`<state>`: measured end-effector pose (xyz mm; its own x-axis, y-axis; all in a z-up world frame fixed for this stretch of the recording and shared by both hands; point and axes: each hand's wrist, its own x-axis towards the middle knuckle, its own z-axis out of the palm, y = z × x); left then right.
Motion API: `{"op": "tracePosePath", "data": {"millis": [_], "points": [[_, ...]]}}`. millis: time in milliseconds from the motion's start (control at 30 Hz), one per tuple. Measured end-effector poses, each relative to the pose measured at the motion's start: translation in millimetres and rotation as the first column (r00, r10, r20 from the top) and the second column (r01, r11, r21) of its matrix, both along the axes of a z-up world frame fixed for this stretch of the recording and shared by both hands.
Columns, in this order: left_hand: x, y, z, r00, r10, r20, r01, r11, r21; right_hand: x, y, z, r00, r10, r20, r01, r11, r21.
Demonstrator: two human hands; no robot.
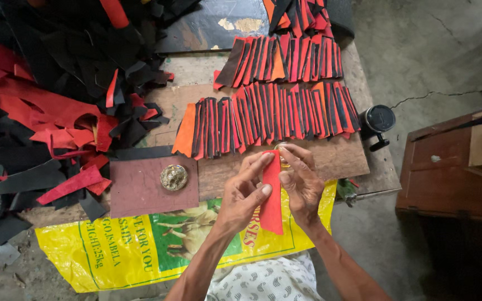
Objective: The person repeatedly picks up red and black rubber pieces, applies a small amount of adhesive from a glass jar, and presses the pieces together. The assembled parts are placed in a growing stack on the table. The person handles the pieces one at a time throughout the clip.
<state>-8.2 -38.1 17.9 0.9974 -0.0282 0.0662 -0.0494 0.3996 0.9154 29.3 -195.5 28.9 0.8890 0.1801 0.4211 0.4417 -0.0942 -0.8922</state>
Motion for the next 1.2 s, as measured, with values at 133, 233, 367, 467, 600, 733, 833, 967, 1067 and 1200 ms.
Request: {"op": "tracePosePath", "data": {"millis": [133,233,367,467,600,733,833,967,1067,1200], "points": [[1.7,1.1,-2.0,1.000,0.018,0.000,-0.018,1.000,0.007,-0.2,1.0,-0.2,0.999,0.006,-0.042,-0.005,0.999,0.033],[1.9,0.8,-5.4,0.999,0.007,0.033,-0.007,1.000,-0.027,-1.9,-0.8,0.3,0.999,0.012,-0.051,-0.011,1.000,0.025],[3.9,4.0,-8.0,0.997,0.060,0.038,-0.061,0.998,0.013,-5.2,-0.7,4.7,0.999,-0.023,0.045,0.026,0.998,-0.064],[4.7,5.6,-8.4,0.998,0.053,0.027,-0.052,0.998,-0.021,-5.4,2.6,8.0,0.993,-0.024,0.119,0.034,0.996,-0.083],[5.7,5.6,-10.0,0.999,0.045,0.013,-0.045,0.999,-0.024,-4.7,3.8,9.3,0.995,-0.015,0.101,0.023,0.996,-0.081],[8.7,4.9,-10.8,0.994,0.095,0.054,-0.090,0.992,-0.091,-7.1,3.6,11.5,0.958,-0.046,0.284,0.107,0.974,-0.201],[9.3,3.5,-10.6,0.992,0.098,0.075,-0.087,0.986,-0.142,-8.2,3.3,12.8,0.938,-0.046,0.344,0.121,0.973,-0.198],[9.6,5.2,-8.7,0.989,0.108,0.101,-0.092,0.984,-0.155,-9.0,2.0,16.6,0.908,-0.068,0.413,0.195,0.942,-0.274],[9.0,5.7,-7.5,0.991,0.112,0.071,-0.099,0.981,-0.166,-8.0,4.1,18.5,0.915,-0.058,0.399,0.155,0.964,-0.215],[11.6,7.1,-7.0,0.982,0.149,0.113,-0.137,0.985,-0.107,-8.5,1.5,23.2,0.878,-0.046,0.477,0.206,0.935,-0.289]]}}
